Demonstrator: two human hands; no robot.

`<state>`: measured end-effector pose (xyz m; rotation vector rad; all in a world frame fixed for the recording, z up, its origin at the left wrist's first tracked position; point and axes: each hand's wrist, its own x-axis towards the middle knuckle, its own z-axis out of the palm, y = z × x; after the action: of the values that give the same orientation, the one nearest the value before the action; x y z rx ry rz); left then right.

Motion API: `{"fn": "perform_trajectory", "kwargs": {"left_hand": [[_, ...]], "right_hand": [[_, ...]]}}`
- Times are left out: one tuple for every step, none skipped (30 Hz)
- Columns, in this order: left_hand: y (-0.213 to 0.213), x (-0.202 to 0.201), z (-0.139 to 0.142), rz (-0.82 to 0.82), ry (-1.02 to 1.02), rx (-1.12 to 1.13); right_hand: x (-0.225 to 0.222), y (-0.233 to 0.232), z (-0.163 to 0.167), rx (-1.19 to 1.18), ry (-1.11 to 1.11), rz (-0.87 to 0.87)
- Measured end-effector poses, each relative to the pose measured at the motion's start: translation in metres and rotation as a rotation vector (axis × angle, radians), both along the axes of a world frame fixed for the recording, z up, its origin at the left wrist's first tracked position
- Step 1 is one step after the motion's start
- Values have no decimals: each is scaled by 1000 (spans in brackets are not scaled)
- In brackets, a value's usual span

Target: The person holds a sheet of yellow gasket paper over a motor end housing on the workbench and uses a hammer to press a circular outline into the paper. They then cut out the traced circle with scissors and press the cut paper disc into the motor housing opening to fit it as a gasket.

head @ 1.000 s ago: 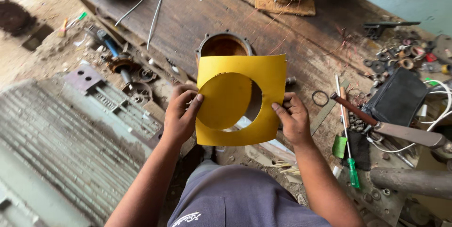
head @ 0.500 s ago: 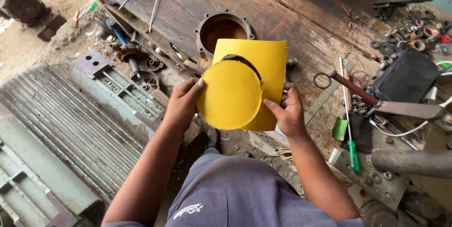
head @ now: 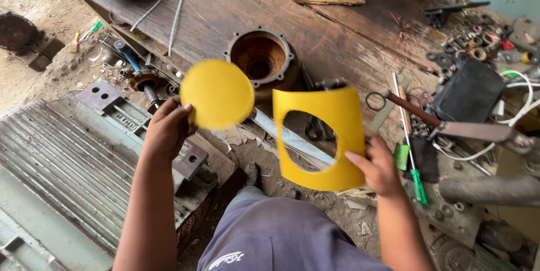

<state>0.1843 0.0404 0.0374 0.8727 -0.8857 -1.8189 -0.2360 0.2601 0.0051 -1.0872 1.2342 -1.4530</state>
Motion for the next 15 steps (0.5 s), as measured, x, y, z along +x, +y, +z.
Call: {"fn": "perform_trajectory", "kwargs": {"left_hand": [[-10,1,-2,51,-38,13],[-25,0,-2,101,-74,27],[-40,-1,-3,150,-110,42],[-53,-4,-3,186,-135,86],[-70,-6,-1,223,-161,126],[-85,-7,2,259,-187,166],[-98,-8,3,259,-183,167],[-112,-11,4,255,-179,166],[-127,-15,4,249,-172,165],[-141,-20,4,243,-187,170],[-155,-25,3,233,-203,176],[-170,-28,2,219,-219,182],[-187,-31,1,229,-212,167],[-202,-35,-1,234,-207,155],[-213,-40,-3,236,-203,146]], "right_hand": [[-4,6,-2,14,15,1],[-7,11,-3,28,30,1],[-10,15,-4,43,47,0],[-12,19,-5,66,47,-12],[-13,21,-5,84,43,-24],[-12,22,-5,102,41,-37],[-10,23,-4,109,69,-55],[-7,23,-3,113,99,-77],[-3,21,0,118,130,-101],[2,18,2,92,103,-121],[7,14,5,68,75,-144],[14,9,8,43,48,-170],[20,2,10,-5,-33,-192],[27,-6,12,-53,-114,-218],[35,-14,15,-100,-194,-245]]}}
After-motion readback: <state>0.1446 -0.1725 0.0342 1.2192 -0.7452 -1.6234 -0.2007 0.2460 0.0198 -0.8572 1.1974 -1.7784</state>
